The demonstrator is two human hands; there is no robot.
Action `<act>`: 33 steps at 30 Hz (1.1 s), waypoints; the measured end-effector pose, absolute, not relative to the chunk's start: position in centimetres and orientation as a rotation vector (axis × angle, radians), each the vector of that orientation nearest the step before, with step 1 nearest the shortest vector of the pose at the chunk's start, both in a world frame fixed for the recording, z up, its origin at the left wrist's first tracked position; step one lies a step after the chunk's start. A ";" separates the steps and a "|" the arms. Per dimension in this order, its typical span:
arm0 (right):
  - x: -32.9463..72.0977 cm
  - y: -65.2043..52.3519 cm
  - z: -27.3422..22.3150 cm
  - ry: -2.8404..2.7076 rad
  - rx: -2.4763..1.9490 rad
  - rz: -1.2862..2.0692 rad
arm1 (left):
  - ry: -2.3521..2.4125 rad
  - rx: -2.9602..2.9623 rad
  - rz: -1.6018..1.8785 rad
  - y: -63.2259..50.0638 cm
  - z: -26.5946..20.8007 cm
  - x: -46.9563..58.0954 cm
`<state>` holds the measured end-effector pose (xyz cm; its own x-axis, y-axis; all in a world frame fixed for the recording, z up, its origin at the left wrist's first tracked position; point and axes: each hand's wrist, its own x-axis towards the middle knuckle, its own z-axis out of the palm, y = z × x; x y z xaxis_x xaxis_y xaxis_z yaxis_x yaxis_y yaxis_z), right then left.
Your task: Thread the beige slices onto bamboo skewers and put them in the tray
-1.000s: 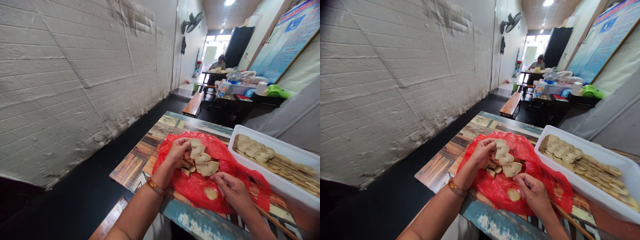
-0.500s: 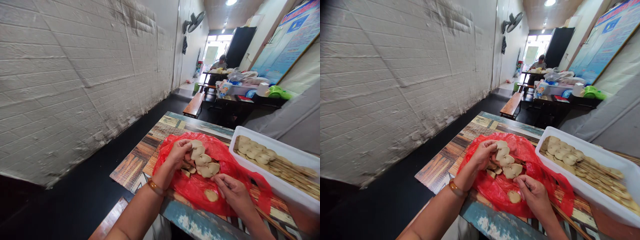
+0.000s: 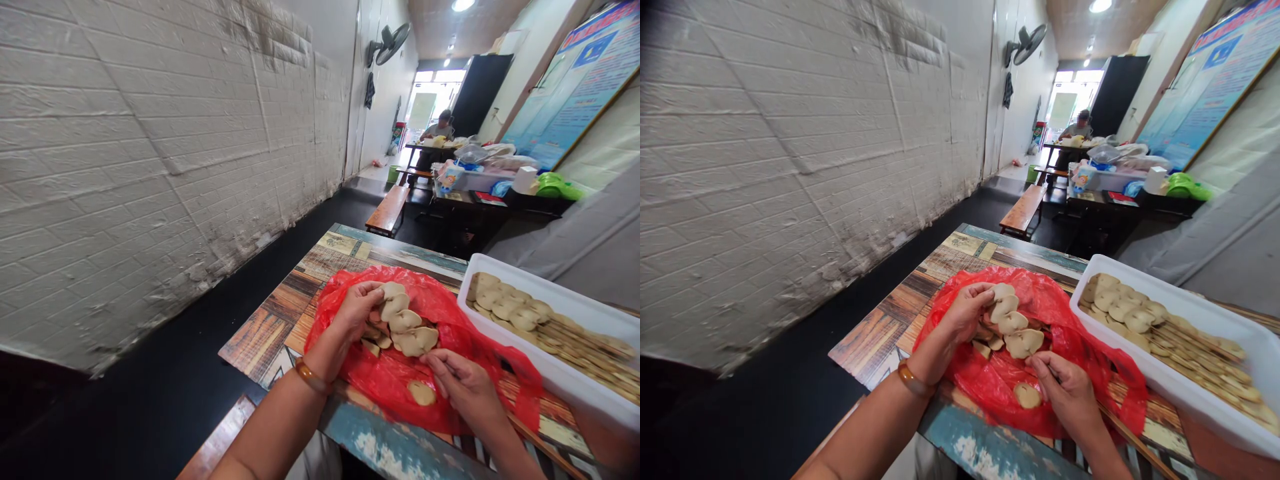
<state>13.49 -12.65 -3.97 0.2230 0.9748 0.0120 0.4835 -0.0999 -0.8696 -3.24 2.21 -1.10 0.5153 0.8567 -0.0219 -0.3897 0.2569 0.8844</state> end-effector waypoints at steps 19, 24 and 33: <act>12.6 -12.7 -4.1 -1.291 -1.671 0.909 | 0.732 1.115 1.023 2.3 -1.3 -2.7; 12.9 -12.7 -4.0 -1.291 -1.686 0.897 | 0.654 0.941 0.958 2.2 -1.4 -3.0; 12.6 -12.6 -4.1 -1.252 -1.681 0.801 | 0.624 0.801 0.916 2.4 -1.4 -3.1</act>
<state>12.63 -12.62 -4.09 0.2879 0.9577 0.0026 0.3993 -0.1176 -0.9093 -3.10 2.39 -1.37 0.4760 0.8692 -0.1337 -0.4427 0.3682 0.8176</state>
